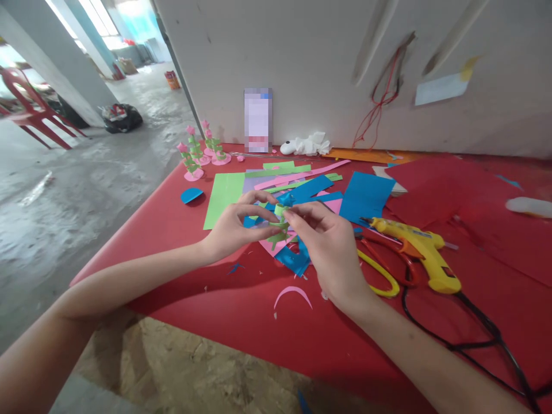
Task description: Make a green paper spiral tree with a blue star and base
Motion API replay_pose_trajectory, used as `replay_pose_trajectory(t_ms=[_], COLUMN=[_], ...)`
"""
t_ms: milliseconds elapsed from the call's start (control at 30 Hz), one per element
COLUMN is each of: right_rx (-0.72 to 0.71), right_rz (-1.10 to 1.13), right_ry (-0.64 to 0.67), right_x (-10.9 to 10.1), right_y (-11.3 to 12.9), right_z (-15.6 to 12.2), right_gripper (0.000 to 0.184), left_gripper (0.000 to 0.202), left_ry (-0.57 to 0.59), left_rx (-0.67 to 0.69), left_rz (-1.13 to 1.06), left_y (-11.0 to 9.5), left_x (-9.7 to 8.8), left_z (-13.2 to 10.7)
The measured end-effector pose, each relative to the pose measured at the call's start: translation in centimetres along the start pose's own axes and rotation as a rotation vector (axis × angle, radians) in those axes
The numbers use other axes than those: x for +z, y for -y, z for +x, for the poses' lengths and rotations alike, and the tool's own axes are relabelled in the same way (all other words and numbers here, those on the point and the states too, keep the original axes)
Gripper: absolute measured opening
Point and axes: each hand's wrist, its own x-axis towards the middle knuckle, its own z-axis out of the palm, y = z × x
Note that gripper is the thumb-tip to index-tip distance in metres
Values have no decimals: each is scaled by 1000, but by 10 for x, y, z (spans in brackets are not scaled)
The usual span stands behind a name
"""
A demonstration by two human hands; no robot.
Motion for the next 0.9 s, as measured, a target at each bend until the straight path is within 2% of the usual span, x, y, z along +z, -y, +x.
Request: replay_pose_trajectory(t_ms=[67, 100, 167, 200, 233, 300, 367, 400, 467, 567, 700, 900], right_rx=[4, 7, 8, 4, -1, -2, 16, 31, 58, 56, 28, 0], right_rz=[19, 28, 38, 36, 32, 25, 21, 21, 18, 10, -12, -12], right_ry=[-25, -35, -45, -46, -45, -40, -35, -31, -25, -6, 14, 27], right_x=[-1, -1, -2, -2, -2, -2, -1, -1, -1, -1, 1, -1], right_y=[-1, -2, -2, -3, -3, -4, -5, -5, -6, -7, -7, -8], right_z=[1, 1, 3, 3, 4, 4, 5, 5, 4, 3, 1, 0], right_gripper=[26, 27, 27, 26, 25, 25, 26, 27, 29, 29, 28, 23], left_gripper=[11, 20, 36, 37, 30, 22, 18, 22, 46, 64, 67, 40], left_ry=[-13, -18, -26, -23, -17, -45, -90, -120, -172, -219, -257, -319], left_rx=[-5, -4, 4, 8, 18, 62, 45, 26, -28, -130, -223, -215], left_rz=[1, -7, -7, 24, 92, 385, 477, 512, 577, 636, 645, 639], left_y=[3, 5, 9, 13, 17, 27, 41, 48, 62, 77, 84, 81], left_x=[-2, -4, -14, -21, -31, -56, -84, -98, -122, -147, -159, -160], left_z=[-1, -3, -6, -9, -11, -15, -19, -21, -24, -27, -26, -26])
